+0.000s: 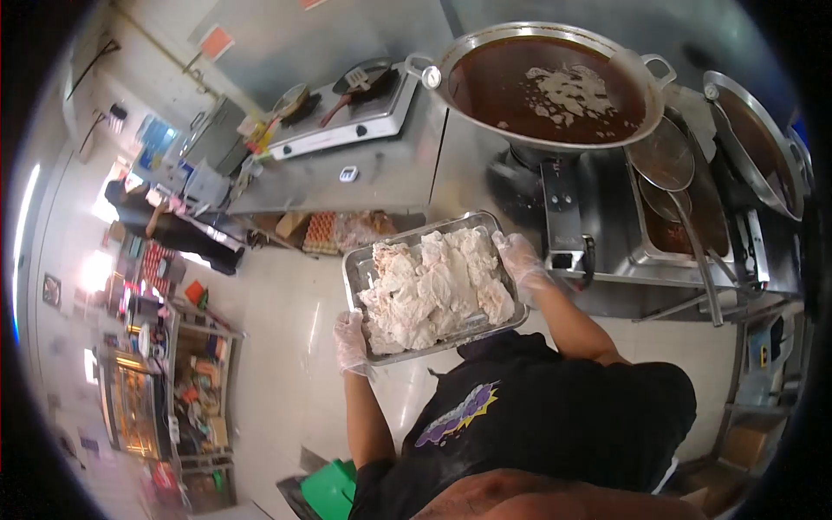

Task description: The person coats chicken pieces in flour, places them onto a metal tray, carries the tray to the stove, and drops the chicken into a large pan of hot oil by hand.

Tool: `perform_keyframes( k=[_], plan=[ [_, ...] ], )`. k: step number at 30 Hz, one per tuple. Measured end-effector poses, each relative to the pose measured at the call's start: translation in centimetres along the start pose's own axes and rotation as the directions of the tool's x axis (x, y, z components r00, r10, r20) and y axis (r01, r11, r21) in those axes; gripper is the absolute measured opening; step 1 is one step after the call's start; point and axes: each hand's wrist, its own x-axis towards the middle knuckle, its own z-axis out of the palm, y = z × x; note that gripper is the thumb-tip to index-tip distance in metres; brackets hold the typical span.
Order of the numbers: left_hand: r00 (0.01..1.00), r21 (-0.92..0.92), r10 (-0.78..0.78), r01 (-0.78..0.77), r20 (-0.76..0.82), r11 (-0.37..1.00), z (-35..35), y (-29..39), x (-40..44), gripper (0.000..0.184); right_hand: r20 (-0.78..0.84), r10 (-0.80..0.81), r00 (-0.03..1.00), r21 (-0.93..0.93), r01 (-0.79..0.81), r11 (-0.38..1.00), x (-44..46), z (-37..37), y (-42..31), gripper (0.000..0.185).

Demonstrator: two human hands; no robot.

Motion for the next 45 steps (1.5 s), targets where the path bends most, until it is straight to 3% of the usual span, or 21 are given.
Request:
perform_keyframes(
  k=[1,4,7,8,10,12,13,15,16,17,18,22,25,29,32,35,38,41,44,45],
  plan=[
    [1.0,-0.003,0.005,-0.005,-0.012,1.0,0.3,-0.3,-0.2,0.022,-0.114,-0.062,0.992,-0.126,0.048,0.991,-0.4,0.5,0.4,0.064],
    [0.999,-0.037,-0.031,0.031,-0.014,0.999,1.8,-1.0,1.2,0.022,-0.022,0.026,0.999,-0.002,-0.026,1.0,0.5,-1.1,-1.3,0.059],
    [0.984,-0.163,-0.041,0.069,0.171,0.984,1.7,-1.7,2.2,0.019,-0.124,-0.213,0.969,-0.183,0.189,0.965,-2.0,-0.6,3.5,0.053],
    [0.982,-0.187,-0.015,0.05,0.186,0.981,1.4,-2.0,2.3,0.019,-0.133,-0.213,0.968,-0.251,0.175,0.952,-4.3,-0.7,5.5,0.051],
    [0.978,-0.191,0.003,0.038,0.208,0.981,0.4,-2.5,3.0,0.018,-0.127,-0.04,0.991,-0.312,-0.002,0.95,-11.9,-2.7,5.6,0.05],
    [0.944,-0.222,0.28,-0.239,0.174,0.945,1.1,-1.7,4.0,0.017,-0.186,0.103,0.977,-0.181,-0.137,0.974,-16.7,-4.1,9.0,0.052],
    [0.905,-0.242,0.402,-0.363,0.141,0.9,1.2,-1.9,4.0,0.016,-0.228,0.181,0.957,0.079,-0.168,0.983,-18.0,-4.4,12.6,0.053],
    [0.941,-0.154,0.289,-0.264,0.174,0.952,1.5,-2.4,4.5,0.015,-0.253,0.326,0.911,0.616,-0.108,0.78,-19.4,-5.5,17.9,0.056],
    [0.957,-0.104,0.226,-0.21,0.181,0.972,0.9,-3.8,5.5,0.015,-0.246,0.448,0.859,0.764,-0.113,0.635,-20.0,-6.8,15.9,0.056],
    [0.96,-0.266,0.147,-0.081,0.24,0.96,0.5,-6.1,7.0,0.015,-0.246,0.403,0.881,0.767,-0.077,0.637,-19.1,-7.1,16.6,0.056],
    [0.96,-0.266,0.143,-0.076,0.243,0.961,0.3,-7.0,7.0,0.015,-0.255,0.36,0.897,0.771,-0.036,0.636,-18.1,-7.6,17.6,0.057],
    [0.957,-0.24,0.14,-0.078,0.255,0.968,0.0,-6.2,5.8,0.016,-0.28,0.291,0.915,0.762,0.027,0.647,-16.1,-6.9,18.5,0.057],
    [0.947,-0.203,0.147,-0.09,0.285,0.975,0.1,-5.1,5.7,0.016,-0.285,0.354,0.891,0.712,-0.051,0.7,-16.1,-5.8,16.6,0.058],
    [0.922,-0.08,0.113,-0.09,0.37,0.993,0.3,-3.6,7.3,0.019,-0.388,0.301,0.871,0.74,0.099,0.666,-15.5,-5.3,14.8,0.056],
    [0.906,0.006,0.145,-0.161,0.397,0.987,0.0,-1.5,6.7,0.02,-0.284,0.383,0.879,0.865,0.063,0.497,-16.2,-5.3,13.9,0.048],
    [0.927,-0.03,0.15,-0.149,0.344,0.988,0.3,-0.8,5.8,0.021,-0.33,0.452,0.829,0.887,0.108,0.45,-16.5,-4.8,11.5,0.038],
    [0.924,-0.021,0.092,-0.091,0.372,0.996,-0.1,1.1,4.5,0.022,-0.256,0.485,0.836,0.923,0.062,0.38,-15.7,-5.3,13.0,0.031],
    [0.917,0.097,0.093,-0.141,0.389,0.985,-0.1,-0.5,6.0,0.035,-0.245,0.439,0.864,0.941,0.102,0.323,-16.0,-5.1,13.3,0.033],
    [0.914,0.089,0.135,-0.182,0.383,0.979,0.1,-1.6,6.8,0.032,-0.3,0.428,0.853,0.849,0.034,0.527,-17.0,-5.2,12.1,0.031],
    [0.913,0.065,0.135,-0.173,0.385,0.983,0.1,-3.1,8.0,0.029,-0.356,0.322,0.877,0.788,0.097,0.608,-17.0,-5.4,13.2,0.027]
  ],
)
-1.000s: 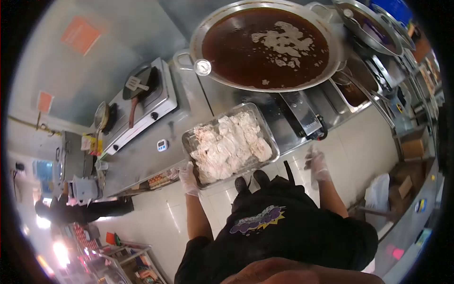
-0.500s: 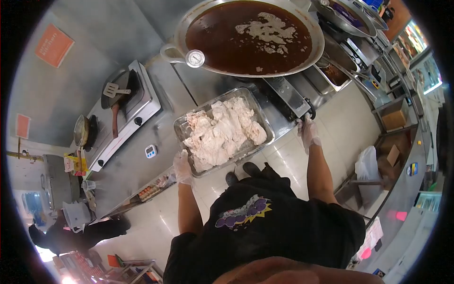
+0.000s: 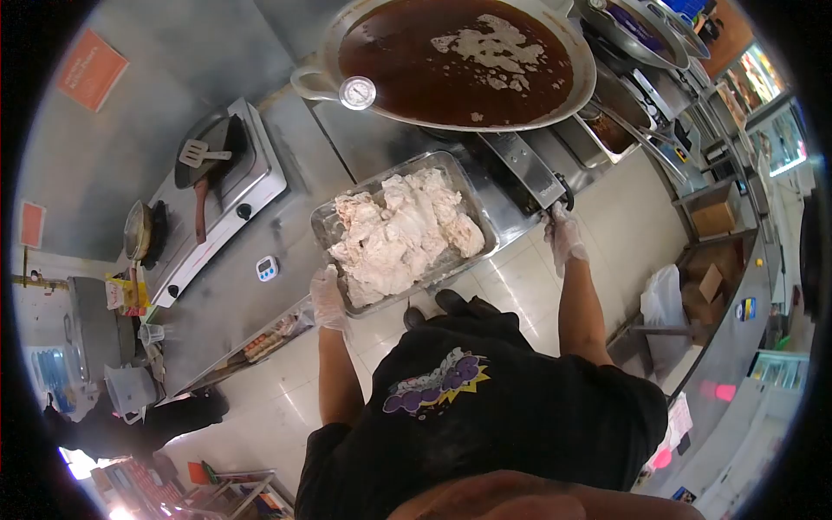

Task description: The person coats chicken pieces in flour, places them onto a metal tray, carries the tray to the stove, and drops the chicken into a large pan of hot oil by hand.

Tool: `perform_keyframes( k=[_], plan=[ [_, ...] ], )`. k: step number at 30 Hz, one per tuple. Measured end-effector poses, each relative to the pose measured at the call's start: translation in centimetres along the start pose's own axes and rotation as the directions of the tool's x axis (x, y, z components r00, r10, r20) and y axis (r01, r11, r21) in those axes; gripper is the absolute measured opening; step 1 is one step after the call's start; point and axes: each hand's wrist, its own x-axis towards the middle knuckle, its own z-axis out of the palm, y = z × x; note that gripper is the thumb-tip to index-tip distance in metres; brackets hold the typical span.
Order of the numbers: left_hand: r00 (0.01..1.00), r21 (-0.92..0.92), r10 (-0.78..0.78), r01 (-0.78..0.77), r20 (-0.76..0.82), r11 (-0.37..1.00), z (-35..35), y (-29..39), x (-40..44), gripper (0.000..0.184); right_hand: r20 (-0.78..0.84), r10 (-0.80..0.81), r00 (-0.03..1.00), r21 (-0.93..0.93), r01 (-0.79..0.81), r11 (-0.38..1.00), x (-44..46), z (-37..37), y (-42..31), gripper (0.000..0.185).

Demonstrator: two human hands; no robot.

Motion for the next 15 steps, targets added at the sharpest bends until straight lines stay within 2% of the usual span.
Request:
perform_keyframes(
  k=[2,5,7,8,11,14,15],
  plan=[
    [1.0,-0.049,-0.009,0.01,0.014,0.999,-0.3,-3.8,2.0,0.025,0.087,-0.033,0.996,-0.045,0.037,0.998,0.9,-1.8,0.4,0.024],
    [0.997,-0.089,-0.074,0.075,0.024,0.993,0.3,0.7,-0.3,0.02,0.13,-0.054,0.99,-0.075,0.064,0.995,3.2,-3.7,1.9,0.018],
    [0.999,-0.125,-0.026,0.023,-0.02,0.992,0.7,1.0,-0.9,0.018,0.151,-0.074,0.986,-0.13,0.094,0.987,4.3,-3.4,1.8,0.017],
    [0.999,-0.138,-0.003,-0.002,-0.041,0.99,0.8,1.1,-1.1,0.018,0.1,-0.112,0.989,-0.118,0.123,0.985,4.4,-3.3,2.3,0.019],
    [0.998,-0.083,-0.028,0.023,-0.064,0.996,0.4,-1.7,0.3,0.021,0.126,-0.125,0.984,-0.117,0.14,0.983,4.2,-3.4,2.3,0.023],
    [0.995,-0.096,-0.088,0.091,0.038,0.991,0.0,-0.2,-0.2,0.033,0.048,-0.066,0.997,-0.209,0.075,0.975,3.0,-3.2,1.4,0.03],
    [1.0,0.04,-0.028,0.029,-0.008,0.999,-0.2,0.5,-0.4,0.036,-0.016,-0.042,0.999,-0.281,0.036,0.959,2.5,-3.1,0.6,0.033]
  ],
)
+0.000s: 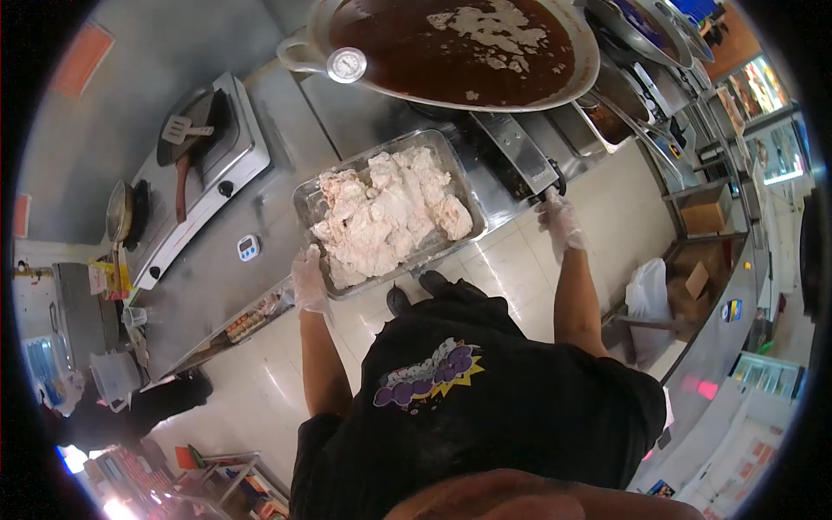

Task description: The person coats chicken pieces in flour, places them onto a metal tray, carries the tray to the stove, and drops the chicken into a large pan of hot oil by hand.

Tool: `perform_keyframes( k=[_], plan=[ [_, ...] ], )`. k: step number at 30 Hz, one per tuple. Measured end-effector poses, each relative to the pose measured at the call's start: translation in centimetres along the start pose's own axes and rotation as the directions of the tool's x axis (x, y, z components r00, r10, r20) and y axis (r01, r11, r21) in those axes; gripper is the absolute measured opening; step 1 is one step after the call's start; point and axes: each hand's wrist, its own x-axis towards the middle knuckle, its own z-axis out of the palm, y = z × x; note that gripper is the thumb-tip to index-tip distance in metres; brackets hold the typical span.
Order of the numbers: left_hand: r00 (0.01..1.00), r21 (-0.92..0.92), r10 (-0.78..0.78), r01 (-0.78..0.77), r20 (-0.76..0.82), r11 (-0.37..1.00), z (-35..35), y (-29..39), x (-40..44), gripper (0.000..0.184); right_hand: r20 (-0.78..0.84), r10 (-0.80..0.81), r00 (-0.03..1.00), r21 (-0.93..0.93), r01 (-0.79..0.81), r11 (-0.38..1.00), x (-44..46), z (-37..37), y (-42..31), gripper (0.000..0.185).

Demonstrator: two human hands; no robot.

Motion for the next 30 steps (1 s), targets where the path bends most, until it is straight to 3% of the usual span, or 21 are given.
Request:
perform_keyframes(
  k=[2,5,6,8,9,10,11,13,16,17,19,20,21,23,24,26,28,30],
  plan=[
    [0.989,0.28,0.122,-0.096,-0.079,0.955,-0.4,1.4,-0.9,0.043,-0.105,0.069,0.992,-0.147,-0.084,0.986,-1.0,-0.3,-2.4,0.037],
    [0.981,0.398,0.186,-0.147,-0.062,0.906,-0.4,9.2,-6.0,0.048,-0.087,-0.271,0.959,-0.312,0.232,0.921,-4.6,1.6,-7.6,0.043],
    [0.974,0.409,0.222,-0.189,-0.036,0.893,-0.2,11.3,-7.1,0.051,0.042,-0.369,0.928,-0.377,0.357,0.855,-4.9,3.1,-8.6,0.042],
    [0.81,0.69,0.553,-0.513,0.194,0.51,1.1,7.3,-4.7,0.057,0.261,-0.457,0.85,-0.418,0.526,0.741,-7.7,9.3,-11.2,0.039],
    [0.757,0.669,0.575,-0.604,0.31,0.433,2.2,8.6,-4.6,0.059,0.399,-0.414,0.818,-0.471,0.57,0.673,-10.2,12.6,-13.0,0.035],
    [0.69,0.632,0.588,-0.689,0.423,0.354,4.1,10.1,-4.8,0.061,0.531,-0.36,0.767,-0.501,0.627,0.597,-12.8,16.0,-14.8,0.034],
    [0.742,0.699,0.504,-0.638,0.443,0.324,5.8,10.7,-4.7,0.056,0.648,-0.3,0.7,-0.502,0.689,0.523,-15.3,19.3,-16.5,0.034],
    [0.835,0.816,0.333,-0.525,0.439,0.24,8.6,11.4,-4.4,0.046,0.795,-0.394,0.461,-0.485,0.873,0.043,-13.5,25.4,-12.9,0.033],
    [0.916,0.846,0.289,-0.377,0.279,0.377,9.7,12.2,-4.7,0.048,0.859,-0.443,0.256,-0.378,0.901,-0.212,-12.6,29.9,-8.4,0.028],
    [0.948,0.829,0.113,-0.315,0.298,0.463,9.4,13.2,-4.3,0.049,0.88,-0.356,0.315,-0.398,0.898,-0.187,-12.0,30.3,-8.6,0.03],
    [0.803,0.672,0.499,-0.568,0.326,0.475,8.1,10.8,-3.4,0.049,0.895,-0.156,0.418,-0.439,0.886,-0.149,-11.1,30.8,-11.1,0.034],
    [0.68,0.588,0.667,-0.685,0.303,0.431,7.2,9.4,-2.6,0.05,0.863,-0.209,0.46,-0.482,0.874,-0.066,-10.1,30.7,-11.0,0.033],
    [0.703,0.517,0.644,-0.688,0.302,0.508,6.2,9.6,-2.2,0.055,0.825,-0.259,0.503,-0.517,0.856,0.017,-9.4,30.2,-11.2,0.032],
    [0.846,0.451,0.463,-0.532,0.263,0.717,5.1,9.8,-1.9,0.048,0.723,-0.337,0.604,-0.553,0.797,0.242,-8.8,30.2,-10.7,0.031],
    [0.898,0.411,0.361,-0.438,0.253,0.8,4.7,10.4,-2.0,0.045,0.768,-0.369,0.524,-0.479,0.852,0.214,-9.3,30.6,-11.1,0.031],
    [0.902,0.236,0.375,-0.421,0.216,0.876,5.1,12.1,-2.9,0.047,0.834,-0.421,0.356,-0.321,0.935,0.154,-10.5,31.8,-11.9,0.031],
    [0.909,0.041,0.357,-0.374,0.214,0.927,5.4,12.4,-3.0,0.048,0.915,-0.199,0.35,-0.366,0.929,-0.048,-13.5,31.2,-13.5,0.041],
    [0.919,-0.165,0.307,-0.272,0.247,0.948,5.8,12.1,-1.7,0.049,0.884,0.212,0.418,-0.391,0.907,-0.155,-15.0,32.2,-15.7,0.06]
  ],
)
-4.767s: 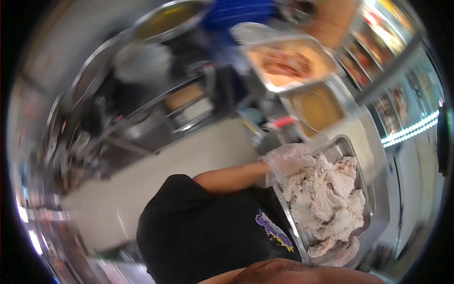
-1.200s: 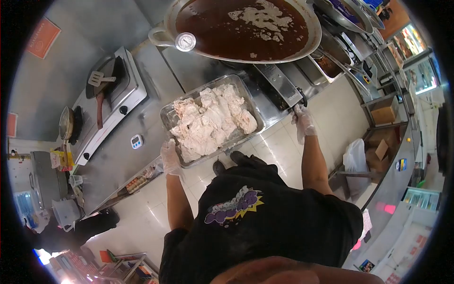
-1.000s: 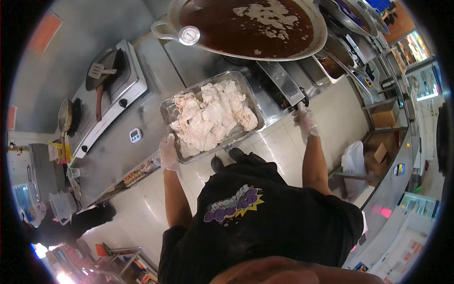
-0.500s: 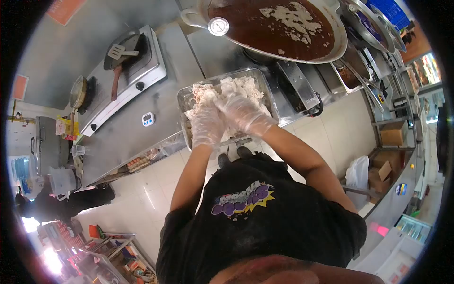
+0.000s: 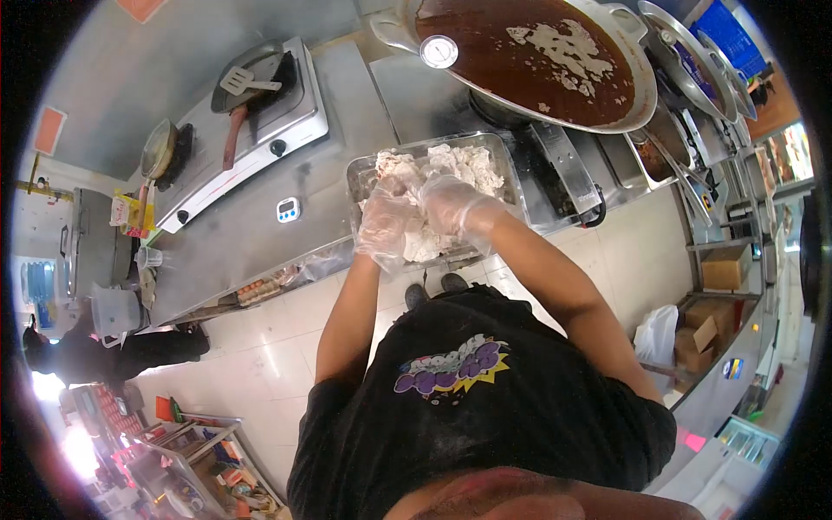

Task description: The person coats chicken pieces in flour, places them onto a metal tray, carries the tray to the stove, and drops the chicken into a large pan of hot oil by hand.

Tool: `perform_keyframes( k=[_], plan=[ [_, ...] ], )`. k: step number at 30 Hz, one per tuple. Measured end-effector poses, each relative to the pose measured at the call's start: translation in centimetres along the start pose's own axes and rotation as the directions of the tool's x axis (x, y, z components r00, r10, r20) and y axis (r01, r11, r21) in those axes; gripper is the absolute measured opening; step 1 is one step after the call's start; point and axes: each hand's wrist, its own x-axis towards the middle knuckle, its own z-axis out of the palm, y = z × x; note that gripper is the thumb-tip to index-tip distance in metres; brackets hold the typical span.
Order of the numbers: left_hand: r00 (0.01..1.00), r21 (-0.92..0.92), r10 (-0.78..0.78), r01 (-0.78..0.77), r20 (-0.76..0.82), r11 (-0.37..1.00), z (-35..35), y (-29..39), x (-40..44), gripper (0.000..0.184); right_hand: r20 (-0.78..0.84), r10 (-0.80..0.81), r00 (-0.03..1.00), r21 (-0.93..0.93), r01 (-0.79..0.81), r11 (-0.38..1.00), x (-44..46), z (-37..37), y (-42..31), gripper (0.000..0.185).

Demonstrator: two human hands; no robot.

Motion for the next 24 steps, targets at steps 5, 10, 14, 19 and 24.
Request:
perform_keyframes(
  k=[5,10,14,19,24],
  plan=[
    [0.954,0.554,-0.005,-0.171,0.301,0.815,-2.8,0.1,0.2,0.082,-0.431,0.138,0.892,0.242,-0.033,0.97,1.1,4.4,2.2,0.045],
    [0.89,0.919,-0.232,-0.374,0.393,0.12,-1.4,2.4,-1.8,0.107,-0.395,0.53,0.75,0.836,0.054,0.546,0.3,6.1,6.9,0.044],
    [0.843,0.866,-0.222,-0.5,0.49,0.01,-0.9,1.5,-1.2,0.098,-0.505,0.607,0.614,0.788,0.039,0.615,-2.5,5.9,7.7,0.036],
    [0.875,0.879,-0.118,-0.45,0.469,0.158,-1.0,-3.8,0.2,0.084,-0.669,0.484,0.564,0.458,-0.2,0.866,-2.7,7.8,7.0,0.038],
    [0.888,0.813,-0.088,-0.368,0.45,0.451,-2.3,-4.4,1.6,0.066,-0.604,0.447,0.66,0.288,-0.342,0.895,-0.2,10.4,6.1,0.031]
  ],
)
